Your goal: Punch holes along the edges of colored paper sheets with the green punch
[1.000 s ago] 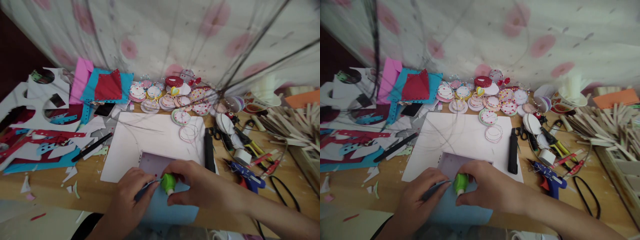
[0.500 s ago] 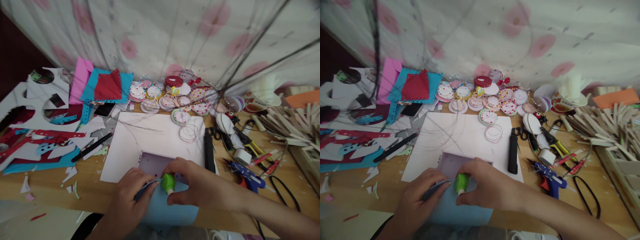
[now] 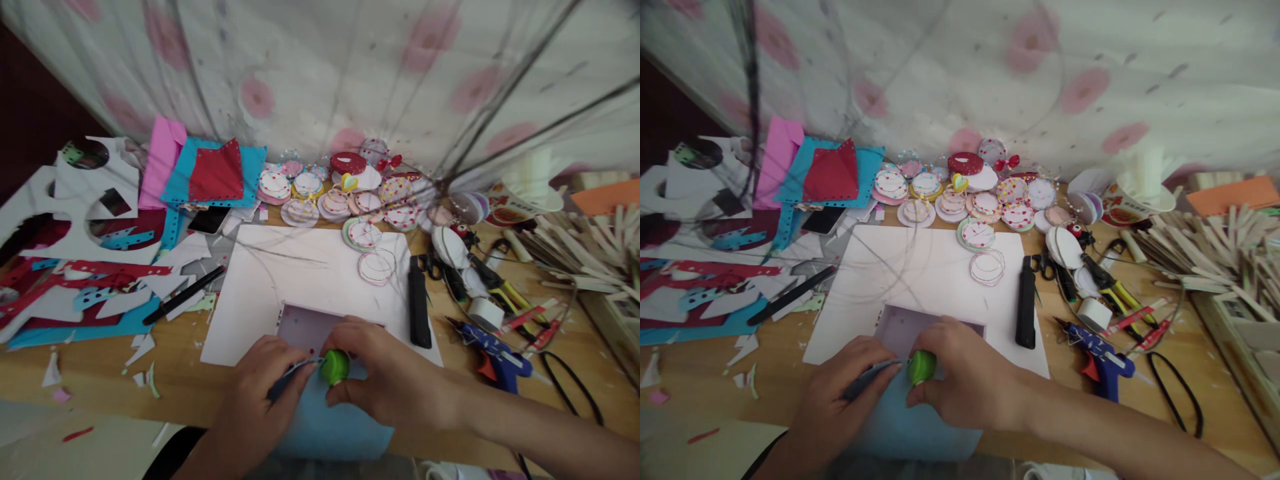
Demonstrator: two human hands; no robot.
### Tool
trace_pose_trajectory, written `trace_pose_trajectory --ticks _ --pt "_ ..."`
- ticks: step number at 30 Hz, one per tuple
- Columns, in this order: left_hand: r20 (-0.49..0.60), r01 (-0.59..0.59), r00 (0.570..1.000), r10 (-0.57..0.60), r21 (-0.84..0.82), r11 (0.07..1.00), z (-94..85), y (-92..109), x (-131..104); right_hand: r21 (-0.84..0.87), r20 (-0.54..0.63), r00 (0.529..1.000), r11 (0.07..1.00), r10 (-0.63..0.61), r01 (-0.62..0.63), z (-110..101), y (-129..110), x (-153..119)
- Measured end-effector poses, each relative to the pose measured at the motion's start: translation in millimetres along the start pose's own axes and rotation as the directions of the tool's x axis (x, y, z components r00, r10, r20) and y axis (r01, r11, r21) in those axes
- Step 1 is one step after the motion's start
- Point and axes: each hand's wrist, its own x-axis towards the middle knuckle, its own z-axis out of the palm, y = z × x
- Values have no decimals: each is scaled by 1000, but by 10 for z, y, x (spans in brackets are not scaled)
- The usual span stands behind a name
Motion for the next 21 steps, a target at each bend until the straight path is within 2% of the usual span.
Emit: trace_pose_trajectory --ticks 3,6,11,15,21 --pt "99 59 993 -61 19 998 -99 40 55 -2 34 999 1000 -5 5 9 -4 9" --pt "227 108 966 -122 74 991 -193 113 148 -45 50 999 999 -5 7 34 -13 23" --pt "361 113 918 -162 154 982 -162 202 274 -103 36 999 994 -28 32 78 -30 49" --pt "384 147 904 -190 139 979 -98 198 296 -125 9 999 991 -47 48 100 0 32" --pt "360 175 912 -198 95 980 -78 167 276 -109 -6 998 992 -57 56 156 64 40"
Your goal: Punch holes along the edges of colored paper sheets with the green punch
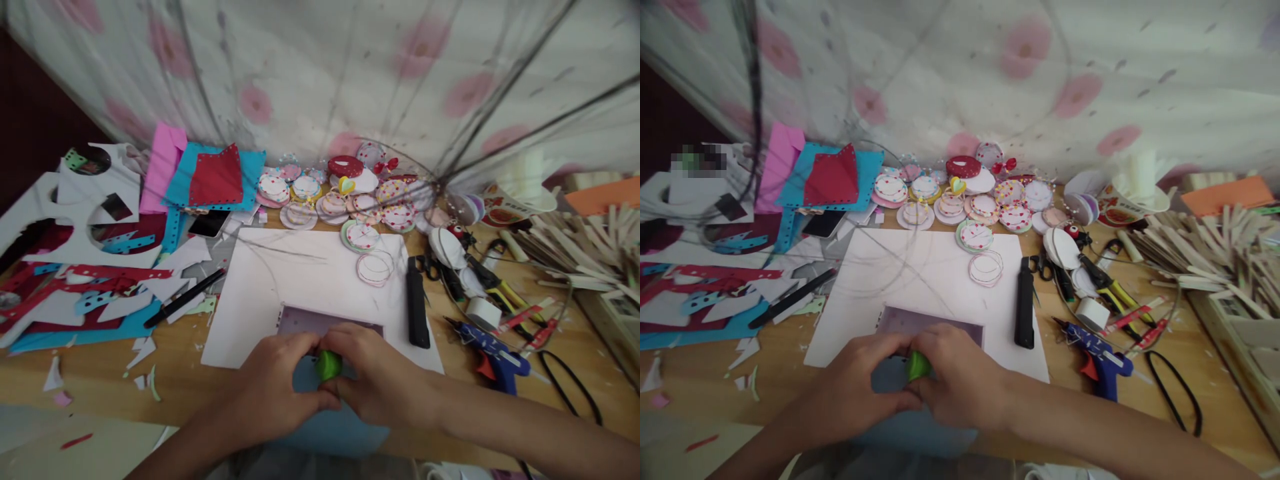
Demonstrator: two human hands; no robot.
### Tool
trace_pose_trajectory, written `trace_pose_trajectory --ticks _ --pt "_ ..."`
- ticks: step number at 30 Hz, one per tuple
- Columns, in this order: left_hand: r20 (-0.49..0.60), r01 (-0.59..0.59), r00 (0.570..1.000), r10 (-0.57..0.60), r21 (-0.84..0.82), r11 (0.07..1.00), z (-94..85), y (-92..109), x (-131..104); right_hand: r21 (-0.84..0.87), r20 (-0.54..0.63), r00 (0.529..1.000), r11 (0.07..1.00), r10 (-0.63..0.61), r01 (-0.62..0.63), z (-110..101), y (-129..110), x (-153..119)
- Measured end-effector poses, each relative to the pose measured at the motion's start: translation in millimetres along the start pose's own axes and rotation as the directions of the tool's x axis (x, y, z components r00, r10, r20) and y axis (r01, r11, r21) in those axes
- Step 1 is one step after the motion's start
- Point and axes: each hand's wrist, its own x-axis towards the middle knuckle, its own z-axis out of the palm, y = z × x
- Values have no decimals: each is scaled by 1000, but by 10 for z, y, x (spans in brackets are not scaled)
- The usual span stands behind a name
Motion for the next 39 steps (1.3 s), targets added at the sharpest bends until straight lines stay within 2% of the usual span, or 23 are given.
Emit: trace_pose_trajectory --ticks 3,7,10,13,16,26,31,36,39 --pt "44 80 996 -79 -43 996 -12 13 24 24 -2 1000 1000 6 -6 8 25 34" --pt "117 203 974 -193 -86 975 -66 7 61 154 11 1000 988 17 -18 -31 69 40" --pt "166 259 956 -242 -84 962 -123 -36 45 244 53 995 965 83 -93 -83 115 2" --pt "179 236 960 -218 -89 968 -171 -88 -3 360 95 983 915 158 -182 -132 159 -54" --pt "184 184 970 -157 -138 973 -193 -113 -46 460 94 981 867 167 -192 -157 179 -98" --pt "114 175 981 -158 -160 972 -138 -148 -121 575 70 984 800 162 -172 -145 298 -3" --pt "99 181 981 -166 -171 969 -121 -156 -139 666 50 983 727 178 -165 -189 361 49" --pt "81 178 983 -165 -187 966 -115 -171 -130 601 26 975 776 221 -192 -223 320 31" --pt "85 144 988 -130 -200 969 -118 -174 -125 679 20 970 709 241 -190 -223 322 22"
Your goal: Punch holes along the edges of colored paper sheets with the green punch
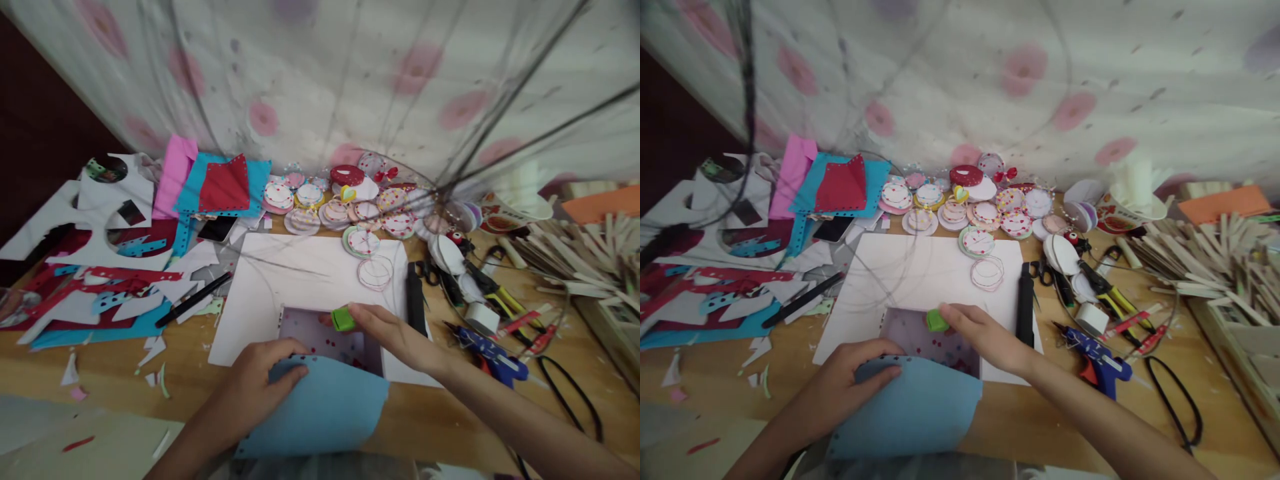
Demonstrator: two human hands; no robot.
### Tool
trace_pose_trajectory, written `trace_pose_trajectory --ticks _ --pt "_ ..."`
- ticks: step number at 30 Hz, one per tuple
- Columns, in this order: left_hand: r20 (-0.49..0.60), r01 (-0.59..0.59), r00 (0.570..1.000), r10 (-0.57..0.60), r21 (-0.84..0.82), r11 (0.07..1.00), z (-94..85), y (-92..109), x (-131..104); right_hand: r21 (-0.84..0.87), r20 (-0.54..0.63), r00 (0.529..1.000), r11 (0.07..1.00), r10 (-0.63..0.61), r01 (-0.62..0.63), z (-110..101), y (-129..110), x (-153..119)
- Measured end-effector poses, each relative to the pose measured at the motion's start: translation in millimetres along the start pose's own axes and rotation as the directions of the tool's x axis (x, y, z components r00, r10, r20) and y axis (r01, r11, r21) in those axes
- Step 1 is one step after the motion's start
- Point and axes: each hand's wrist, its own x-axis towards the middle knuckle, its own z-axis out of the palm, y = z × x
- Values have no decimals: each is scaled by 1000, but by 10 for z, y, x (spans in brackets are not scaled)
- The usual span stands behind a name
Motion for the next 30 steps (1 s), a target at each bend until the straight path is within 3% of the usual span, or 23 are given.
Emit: trace_pose_trajectory --ticks 4,7,10,13,16,19,24,30 --pt "-5 0 1000 0 -2 1000 -4 16 -1 232 59 998 973 -38 23 -15 58 12" --pt "-36 7 999 -7 1 1000 -1 29 -15 252 64 996 967 -63 45 -18 73 -7" --pt "-93 19 995 -17 25 1000 4 36 -34 129 80 996 991 -47 36 11 21 -70" --pt "-141 16 990 -8 58 998 11 35 -52 -112 62 995 990 -77 83 81 -87 -168" --pt "-177 -7 984 22 82 997 25 39 -70 -424 31 991 896 -133 134 175 -195 -251" --pt "-186 -41 981 57 91 995 44 66 -89 -607 53 972 765 -231 215 252 -245 -268" --pt "-206 -64 975 78 77 995 69 125 -98 -700 86 962 671 -261 245 293 -248 -234" --pt "-212 -60 975 69 51 997 94 131 -93 -659 130 981 726 -144 194 292 -270 -241"
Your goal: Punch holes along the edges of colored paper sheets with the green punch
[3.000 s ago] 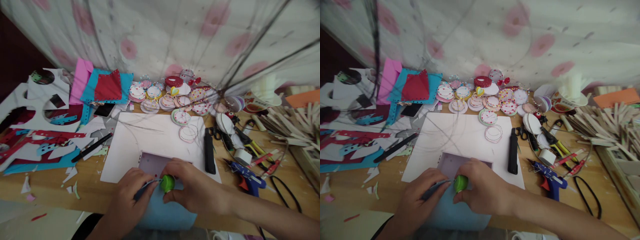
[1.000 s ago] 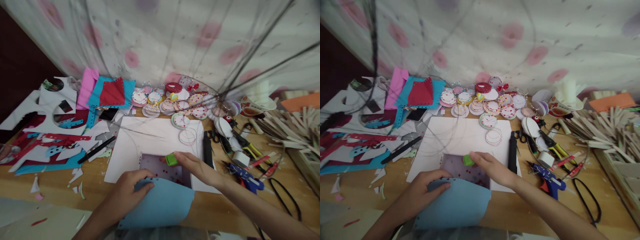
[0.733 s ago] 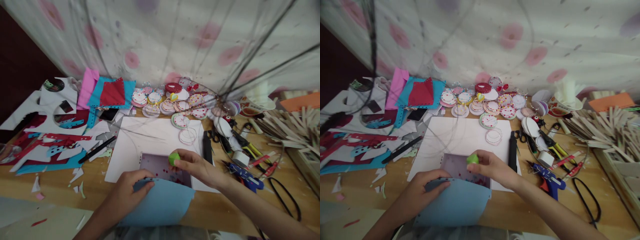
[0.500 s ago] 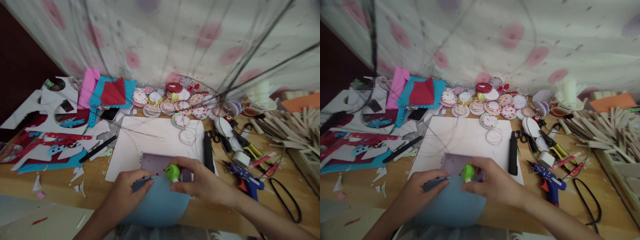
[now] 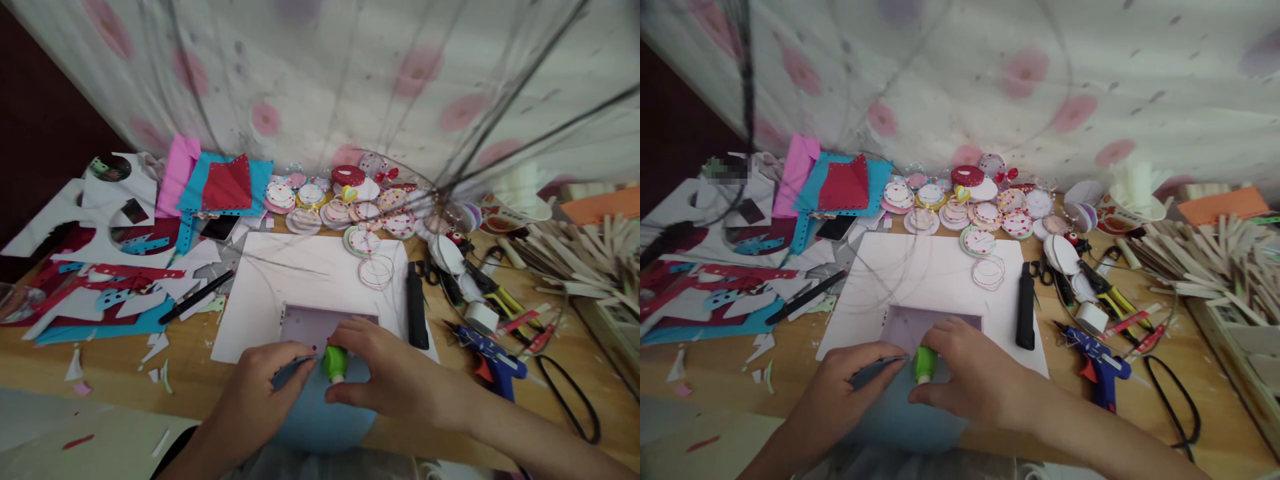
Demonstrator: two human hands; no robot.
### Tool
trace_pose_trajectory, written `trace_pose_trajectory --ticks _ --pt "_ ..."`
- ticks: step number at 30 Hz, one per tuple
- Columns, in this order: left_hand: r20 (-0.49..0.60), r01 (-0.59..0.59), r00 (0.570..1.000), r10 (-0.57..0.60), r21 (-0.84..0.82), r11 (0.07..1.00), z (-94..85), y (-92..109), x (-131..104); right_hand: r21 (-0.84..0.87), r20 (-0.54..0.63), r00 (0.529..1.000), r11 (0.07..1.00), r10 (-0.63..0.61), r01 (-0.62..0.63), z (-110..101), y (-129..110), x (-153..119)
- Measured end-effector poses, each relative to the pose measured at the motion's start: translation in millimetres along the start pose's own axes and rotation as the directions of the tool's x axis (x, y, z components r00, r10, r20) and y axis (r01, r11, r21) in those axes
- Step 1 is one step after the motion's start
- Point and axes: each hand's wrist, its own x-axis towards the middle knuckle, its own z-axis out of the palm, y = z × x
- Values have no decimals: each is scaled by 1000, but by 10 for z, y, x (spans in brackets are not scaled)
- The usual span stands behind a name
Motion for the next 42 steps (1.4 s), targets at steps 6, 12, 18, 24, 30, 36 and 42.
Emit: trace_pose_trajectory --ticks 6,12,18,24,30,36,42 --pt "22 11 1000 -11 -1 1000 11 -21 -6 30 71 997 999 26 -28 -11 -19 37" --pt "16 14 1000 -14 -14 1000 23 -42 4 8 103 992 998 66 -68 -36 -19 42" --pt "15 9 1000 -9 -20 1000 27 -42 6 42 89 995 998 52 -56 -25 -27 39" --pt "42 0 999 0 1 1000 49 -73 17 18 29 1000 1000 -5 5 55 -17 89" --pt "105 -158 986 133 291 944 -102 85 104 -17 4 999 999 -45 45 86 12 122" --pt "369 -355 912 178 497 791 -123 301 336 -44 -4 998 997 -62 62 93 -27 153" --pt "334 -261 935 120 418 870 -30 257 388 -14 -50 995 996 -83 82 80 20 134"
